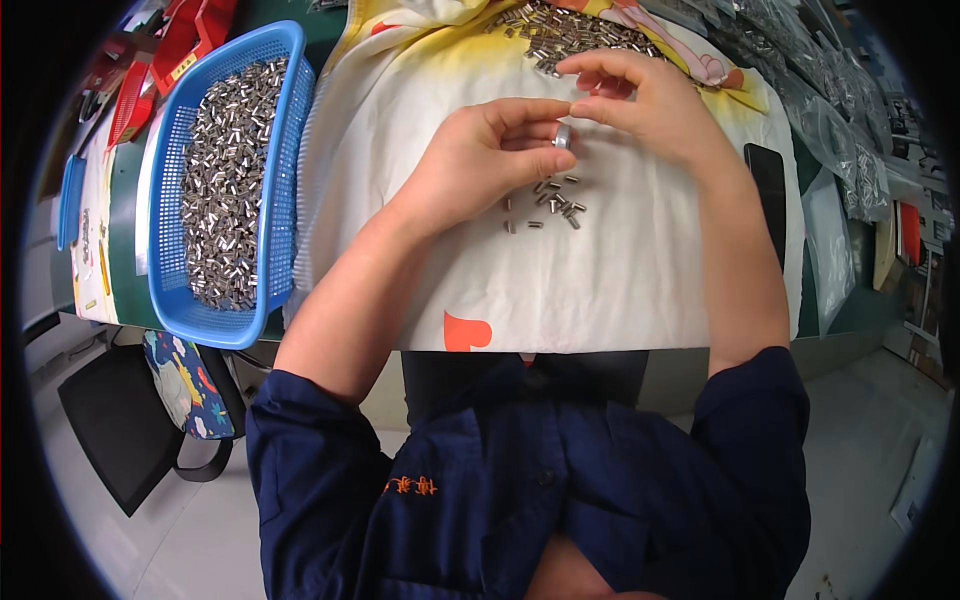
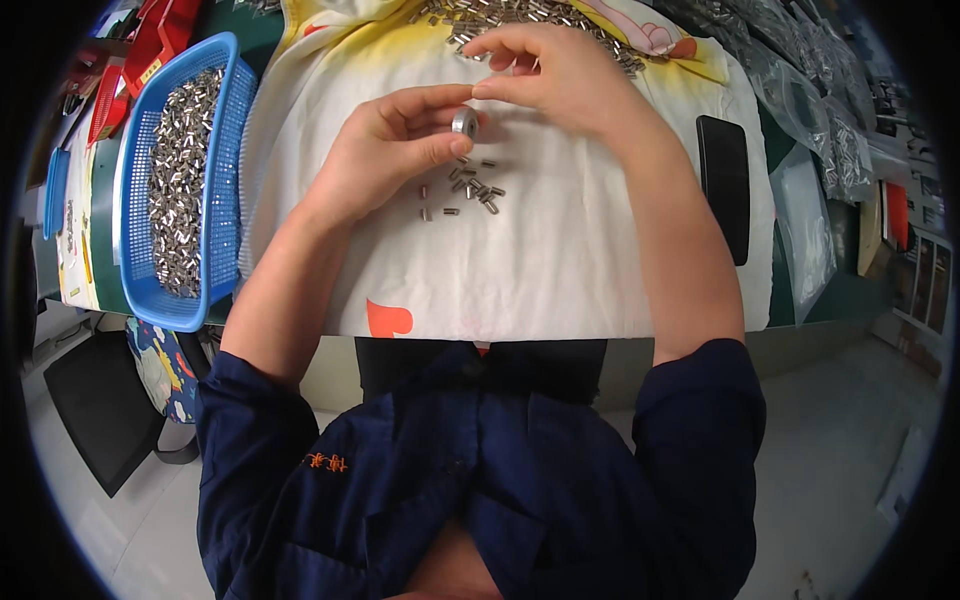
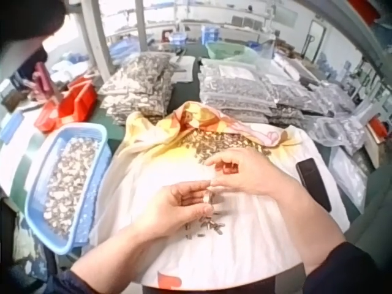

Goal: Assembling small metal pins into a circular metal component on a factory workbench.

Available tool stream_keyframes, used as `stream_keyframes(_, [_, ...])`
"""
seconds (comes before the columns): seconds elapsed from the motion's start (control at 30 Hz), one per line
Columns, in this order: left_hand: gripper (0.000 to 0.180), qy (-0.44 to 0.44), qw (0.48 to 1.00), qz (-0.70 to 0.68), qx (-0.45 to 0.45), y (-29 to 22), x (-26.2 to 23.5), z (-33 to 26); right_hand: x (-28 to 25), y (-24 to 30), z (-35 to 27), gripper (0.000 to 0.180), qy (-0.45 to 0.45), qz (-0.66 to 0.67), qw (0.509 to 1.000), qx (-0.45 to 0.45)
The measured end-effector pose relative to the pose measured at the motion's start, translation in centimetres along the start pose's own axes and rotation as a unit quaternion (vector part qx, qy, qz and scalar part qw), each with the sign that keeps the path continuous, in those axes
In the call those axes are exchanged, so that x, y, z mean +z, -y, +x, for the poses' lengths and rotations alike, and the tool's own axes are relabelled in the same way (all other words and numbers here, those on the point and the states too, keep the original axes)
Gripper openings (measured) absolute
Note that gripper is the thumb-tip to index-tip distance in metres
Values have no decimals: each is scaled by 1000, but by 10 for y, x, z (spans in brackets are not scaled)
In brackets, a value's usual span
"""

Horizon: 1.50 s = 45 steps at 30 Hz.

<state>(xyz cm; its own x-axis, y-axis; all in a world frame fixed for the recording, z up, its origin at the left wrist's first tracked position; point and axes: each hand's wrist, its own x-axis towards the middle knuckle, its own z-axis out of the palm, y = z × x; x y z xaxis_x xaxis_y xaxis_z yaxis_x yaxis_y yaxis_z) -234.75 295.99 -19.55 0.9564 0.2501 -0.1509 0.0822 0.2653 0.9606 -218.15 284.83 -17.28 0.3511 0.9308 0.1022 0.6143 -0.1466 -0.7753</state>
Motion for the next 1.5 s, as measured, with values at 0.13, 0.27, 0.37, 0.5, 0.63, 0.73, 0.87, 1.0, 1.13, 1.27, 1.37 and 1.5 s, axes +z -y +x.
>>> stream_keyframes(0.13, [37,0,999,30,-19,-2,-2,2,-14,-4,15,23,92,89,981,149])
stream_keyframes(0.27, [35,48,997,63,-21,-1,1,-2,11,-20,25,13,-44,-243,968,-43])
stream_keyframes(0.37, [34,96,991,87,-25,-2,2,-4,18,-14,19,11,-54,-298,951,-59])
stream_keyframes(0.5, [34,118,986,110,-42,-1,3,-2,22,-13,17,11,-72,-300,948,-73])
stream_keyframes(0.63, [35,41,999,11,-12,4,-3,3,23,1,-4,8,-75,-278,957,-38])
stream_keyframes(0.73, [35,-11,999,-49,2,7,-6,5,25,9,-25,7,-120,27,985,120])
stream_keyframes(0.87, [36,-15,997,-70,33,5,-3,5,26,13,-35,8,-102,169,980,31])
stream_keyframes(1.0, [38,-14,999,-24,18,4,-3,4,28,24,-37,6,-113,74,991,8])
stream_keyframes(1.13, [37,-15,999,-11,28,5,-2,4,31,28,-39,6,-144,-37,987,-62])
stream_keyframes(1.27, [35,-37,998,4,42,5,0,3,35,29,-39,6,-183,-92,974,-91])
stream_keyframes(1.37, [35,-27,999,0,39,6,-1,4,32,33,-42,5,-163,-25,985,-41])
stream_keyframes(1.5, [37,-2,1000,5,8,3,1,1,17,25,-44,6,-61,101,991,71])
